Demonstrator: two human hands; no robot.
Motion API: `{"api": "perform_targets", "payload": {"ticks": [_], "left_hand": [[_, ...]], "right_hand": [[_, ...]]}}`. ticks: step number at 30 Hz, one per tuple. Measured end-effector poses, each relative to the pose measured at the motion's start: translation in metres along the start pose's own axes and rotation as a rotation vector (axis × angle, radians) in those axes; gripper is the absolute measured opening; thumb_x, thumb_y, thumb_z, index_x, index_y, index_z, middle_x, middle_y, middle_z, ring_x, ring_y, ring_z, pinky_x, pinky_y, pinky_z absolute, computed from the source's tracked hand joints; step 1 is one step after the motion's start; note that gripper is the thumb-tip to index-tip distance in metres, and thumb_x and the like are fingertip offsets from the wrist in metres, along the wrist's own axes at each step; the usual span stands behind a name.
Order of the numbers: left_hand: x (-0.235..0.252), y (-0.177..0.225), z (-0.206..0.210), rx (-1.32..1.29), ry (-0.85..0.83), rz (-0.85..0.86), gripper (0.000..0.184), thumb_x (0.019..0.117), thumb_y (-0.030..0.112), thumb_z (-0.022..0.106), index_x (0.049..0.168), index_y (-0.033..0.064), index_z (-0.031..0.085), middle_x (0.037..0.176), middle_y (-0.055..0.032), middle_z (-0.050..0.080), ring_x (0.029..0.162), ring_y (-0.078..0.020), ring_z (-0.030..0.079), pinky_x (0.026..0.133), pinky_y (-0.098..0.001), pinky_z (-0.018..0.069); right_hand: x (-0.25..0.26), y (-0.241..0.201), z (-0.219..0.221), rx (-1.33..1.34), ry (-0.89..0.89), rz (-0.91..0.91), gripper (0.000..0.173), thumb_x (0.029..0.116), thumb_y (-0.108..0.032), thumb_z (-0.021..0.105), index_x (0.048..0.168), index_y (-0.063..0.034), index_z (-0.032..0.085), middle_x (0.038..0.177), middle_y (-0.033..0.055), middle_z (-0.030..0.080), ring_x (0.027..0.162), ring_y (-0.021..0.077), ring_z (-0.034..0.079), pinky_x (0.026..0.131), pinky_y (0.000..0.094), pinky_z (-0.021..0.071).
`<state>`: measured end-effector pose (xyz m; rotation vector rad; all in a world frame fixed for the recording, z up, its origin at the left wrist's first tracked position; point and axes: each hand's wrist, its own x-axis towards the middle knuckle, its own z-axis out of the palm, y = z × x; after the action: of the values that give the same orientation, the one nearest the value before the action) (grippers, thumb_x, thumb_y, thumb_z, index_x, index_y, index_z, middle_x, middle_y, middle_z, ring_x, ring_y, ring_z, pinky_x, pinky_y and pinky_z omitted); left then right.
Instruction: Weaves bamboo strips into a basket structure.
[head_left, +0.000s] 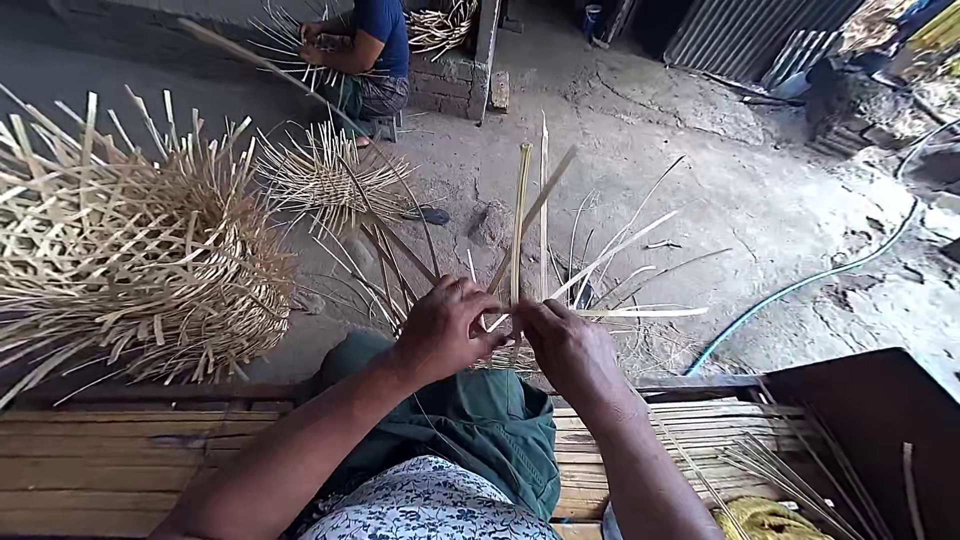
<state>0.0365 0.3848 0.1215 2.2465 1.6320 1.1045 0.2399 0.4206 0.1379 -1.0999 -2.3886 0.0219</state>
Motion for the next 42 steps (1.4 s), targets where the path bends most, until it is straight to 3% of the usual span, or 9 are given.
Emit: {"api": "perform_targets", "payload": {"ticks": [3, 7, 17, 20, 24, 28, 35, 39, 42], "left_hand": [[0.008, -0.008, -0.018, -0.404, -0.141, -0.2, 0.051, 0.0926, 0.022, 0.075, 0.14, 0.0114, 0.059, 0.085, 0.0013, 0.067, 0.068, -0.0076, 0.059, 0.066, -0.0279, 0.0522], [0.009, -0.02, -0.014, -0.69, -0.178, -0.22, 0.015, 0.0947, 0.004, 0.069, 0.11, 0.0034, 0.071, 0.095, 0.0002, 0.072, 0.082, -0.003, 0.067, 0.078, -0.0225, 0.0578], [-0.001, -0.042, 0.005, -0.89, -0.045, -0.102, 0.008, 0.0942, -0.002, 0.066, 0.101, 0.002, 0.069, 0.102, -0.0045, 0.074, 0.094, -0.0125, 0.072, 0.085, -0.031, 0.0609], [-0.002, -0.027, 0.003, -0.685, 0.059, -0.095, 0.016, 0.0949, 0.005, 0.069, 0.111, 0.0021, 0.067, 0.096, -0.003, 0.075, 0.078, -0.0068, 0.071, 0.069, -0.0231, 0.0595], [0.001, 0.0, 0.006, -0.061, 0.106, 0.344, 0.042, 0.0998, 0.028, 0.067, 0.133, 0.0021, 0.063, 0.1, -0.0118, 0.074, 0.079, -0.0179, 0.07, 0.072, -0.0332, 0.0597], [0.021, -0.008, 0.008, 0.275, -0.02, 0.443, 0.051, 0.0951, 0.029, 0.069, 0.144, 0.0168, 0.061, 0.087, -0.011, 0.071, 0.074, -0.0291, 0.066, 0.058, -0.0403, 0.0533], [0.027, 0.0, -0.005, 0.137, 0.115, 0.263, 0.037, 0.0833, 0.021, 0.082, 0.118, 0.0095, 0.075, 0.095, -0.0101, 0.071, 0.086, -0.0271, 0.065, 0.075, -0.0407, 0.0549], [0.013, 0.001, 0.015, 0.043, 0.097, 0.169, 0.024, 0.0863, 0.023, 0.08, 0.104, 0.0082, 0.074, 0.092, -0.0076, 0.073, 0.083, -0.0247, 0.067, 0.075, -0.041, 0.0559], [0.009, 0.009, 0.014, 0.014, 0.089, 0.145, 0.02, 0.0871, 0.022, 0.078, 0.102, 0.0085, 0.074, 0.092, -0.0067, 0.074, 0.083, -0.0242, 0.068, 0.075, -0.0396, 0.0567]], "right_hand": [[0.003, 0.012, -0.007, 0.184, -0.119, -0.027, 0.025, 0.1038, -0.025, 0.056, 0.103, -0.0094, 0.076, 0.083, 0.0099, 0.073, 0.07, 0.0281, 0.072, 0.06, 0.052, 0.0564], [0.013, 0.02, -0.014, 0.356, -0.346, 0.089, 0.028, 0.1046, -0.032, 0.056, 0.101, -0.0099, 0.074, 0.074, 0.0047, 0.066, 0.065, 0.0181, 0.063, 0.064, 0.0454, 0.053], [0.019, 0.017, -0.011, 0.368, -0.387, 0.241, 0.032, 0.1029, -0.036, 0.061, 0.093, -0.0081, 0.073, 0.076, 0.008, 0.067, 0.075, 0.0247, 0.066, 0.071, 0.0531, 0.0506], [0.016, 0.015, -0.013, 0.325, -0.365, 0.286, 0.036, 0.0998, -0.041, 0.065, 0.09, -0.0082, 0.074, 0.076, 0.009, 0.069, 0.076, 0.0277, 0.067, 0.071, 0.0576, 0.0513], [0.014, 0.01, -0.013, 0.297, -0.289, 0.247, 0.036, 0.0955, -0.042, 0.07, 0.086, -0.0076, 0.074, 0.075, 0.0087, 0.07, 0.073, 0.028, 0.068, 0.07, 0.0587, 0.0522], [0.004, 0.012, 0.01, 0.346, 0.063, 0.156, 0.015, 0.0936, -0.019, 0.07, 0.1, -0.0079, 0.076, 0.084, 0.0066, 0.07, 0.069, 0.0171, 0.067, 0.066, 0.0395, 0.0589], [-0.005, 0.002, 0.02, 0.278, 0.262, 0.179, 0.028, 0.1011, -0.015, 0.059, 0.124, -0.0066, 0.073, 0.094, 0.0123, 0.07, 0.067, 0.0204, 0.068, 0.061, 0.0392, 0.06], [-0.009, -0.008, 0.014, 0.046, 0.12, 0.277, 0.027, 0.098, -0.034, 0.065, 0.101, -0.0104, 0.079, 0.092, 0.0123, 0.075, 0.072, 0.0321, 0.072, 0.059, 0.0545, 0.0562], [-0.011, -0.026, 0.003, -0.076, 0.115, 0.314, 0.02, 0.0947, -0.026, 0.069, 0.101, -0.0107, 0.08, 0.089, 0.0147, 0.075, 0.075, 0.0354, 0.074, 0.058, 0.0557, 0.0559]]}}
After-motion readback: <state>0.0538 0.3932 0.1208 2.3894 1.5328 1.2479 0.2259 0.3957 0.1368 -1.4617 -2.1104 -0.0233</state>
